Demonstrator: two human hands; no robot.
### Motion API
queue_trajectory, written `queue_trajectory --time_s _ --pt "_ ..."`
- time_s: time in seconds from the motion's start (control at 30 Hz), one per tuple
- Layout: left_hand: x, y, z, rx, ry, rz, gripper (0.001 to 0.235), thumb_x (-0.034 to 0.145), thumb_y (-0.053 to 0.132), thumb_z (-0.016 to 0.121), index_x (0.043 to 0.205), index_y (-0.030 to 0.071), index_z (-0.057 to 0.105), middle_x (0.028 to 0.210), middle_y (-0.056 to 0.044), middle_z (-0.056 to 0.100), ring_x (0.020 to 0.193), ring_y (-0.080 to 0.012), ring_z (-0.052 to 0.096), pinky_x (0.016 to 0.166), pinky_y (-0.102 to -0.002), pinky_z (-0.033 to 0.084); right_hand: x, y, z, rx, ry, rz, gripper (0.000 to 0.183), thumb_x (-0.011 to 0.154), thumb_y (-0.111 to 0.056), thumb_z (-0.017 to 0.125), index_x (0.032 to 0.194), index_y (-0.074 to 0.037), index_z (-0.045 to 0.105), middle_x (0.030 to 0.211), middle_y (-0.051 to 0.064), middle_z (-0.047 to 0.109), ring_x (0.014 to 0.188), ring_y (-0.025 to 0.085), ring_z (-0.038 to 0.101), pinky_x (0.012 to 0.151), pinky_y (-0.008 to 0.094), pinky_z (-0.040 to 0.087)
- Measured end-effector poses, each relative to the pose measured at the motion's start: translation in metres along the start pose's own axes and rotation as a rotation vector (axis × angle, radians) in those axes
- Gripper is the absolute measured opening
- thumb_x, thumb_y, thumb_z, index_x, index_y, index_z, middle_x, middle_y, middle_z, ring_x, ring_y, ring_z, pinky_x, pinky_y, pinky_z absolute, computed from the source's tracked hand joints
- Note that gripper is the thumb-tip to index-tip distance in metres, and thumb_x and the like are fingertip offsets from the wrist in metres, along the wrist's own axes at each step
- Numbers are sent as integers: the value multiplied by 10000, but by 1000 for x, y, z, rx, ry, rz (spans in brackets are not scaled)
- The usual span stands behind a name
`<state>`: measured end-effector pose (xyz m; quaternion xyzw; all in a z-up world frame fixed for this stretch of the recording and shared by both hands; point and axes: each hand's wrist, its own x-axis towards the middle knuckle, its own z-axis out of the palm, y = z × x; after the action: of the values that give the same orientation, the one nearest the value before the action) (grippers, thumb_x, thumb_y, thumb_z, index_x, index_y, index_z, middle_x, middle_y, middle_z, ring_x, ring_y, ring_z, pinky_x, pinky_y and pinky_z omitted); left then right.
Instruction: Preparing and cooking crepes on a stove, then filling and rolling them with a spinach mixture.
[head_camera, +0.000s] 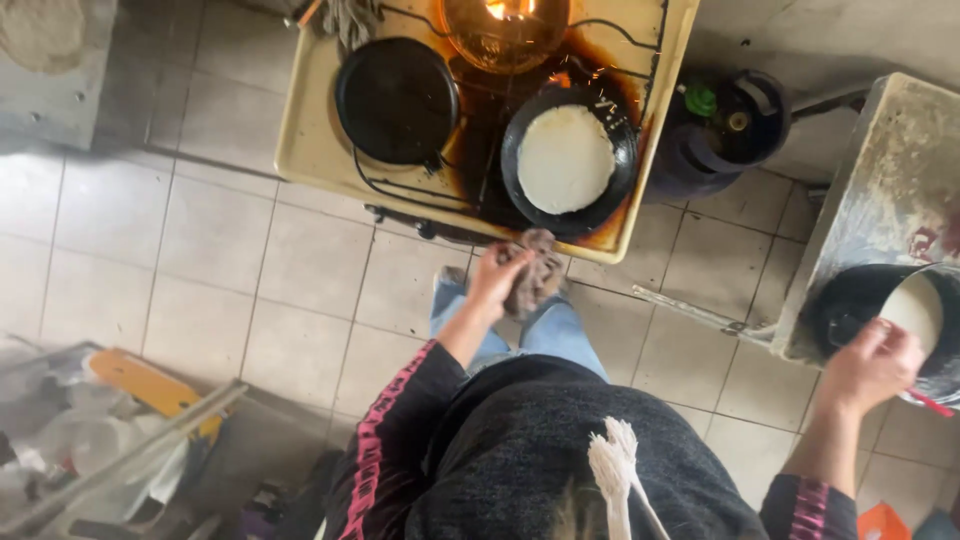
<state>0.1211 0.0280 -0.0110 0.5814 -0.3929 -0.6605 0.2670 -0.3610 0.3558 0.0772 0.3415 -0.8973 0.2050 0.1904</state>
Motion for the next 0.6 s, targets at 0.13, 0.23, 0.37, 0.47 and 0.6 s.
queue_trajectory --time_s 0.13,0.23,0.37,0.47,0.6 --pt "10 4 17 -652 -267 -308 431 871 228 800 1187 -8 628 1007 -82 719 858 -205 706 722 -395 608 -33 -135 -23 214 -120 153 166 1118 -136 634 1121 8 715 1087 151 677 951 252 653 829 382 522" --pt "15 28 22 -686 -255 -330 372 907 216 764 1181 6 624 1014 -81 712 846 -193 704 710 -391 611 -55 -176 -35 316 -145 198 164 1131 -157 647 1172 -12 712 1111 145 677 922 194 653 811 324 521" --pt "35 10 16 -593 -144 -260 301 955 201 761 1169 41 621 1059 -49 702 912 -136 683 792 -316 587 -63 -199 -42 297 -210 185 157 1161 -174 668 1167 -26 721 1118 107 697 900 164 661 810 278 521" --pt "10 31 -17 -555 -171 -206 284 952 221 729 1111 44 576 1007 -67 680 865 -170 670 739 -353 573 -66 -233 -20 638 -510 229 182 1095 -160 622 1219 -39 673 1114 57 693 920 131 633 790 263 521" --pt "-16 19 -42 -481 -112 -178 280 988 240 726 1152 39 620 1048 -60 693 946 -124 662 832 -293 554 -70 -341 22 477 -1123 107 342 987 -161 604 1316 -81 654 1192 95 733 1023 171 689 882 346 570"
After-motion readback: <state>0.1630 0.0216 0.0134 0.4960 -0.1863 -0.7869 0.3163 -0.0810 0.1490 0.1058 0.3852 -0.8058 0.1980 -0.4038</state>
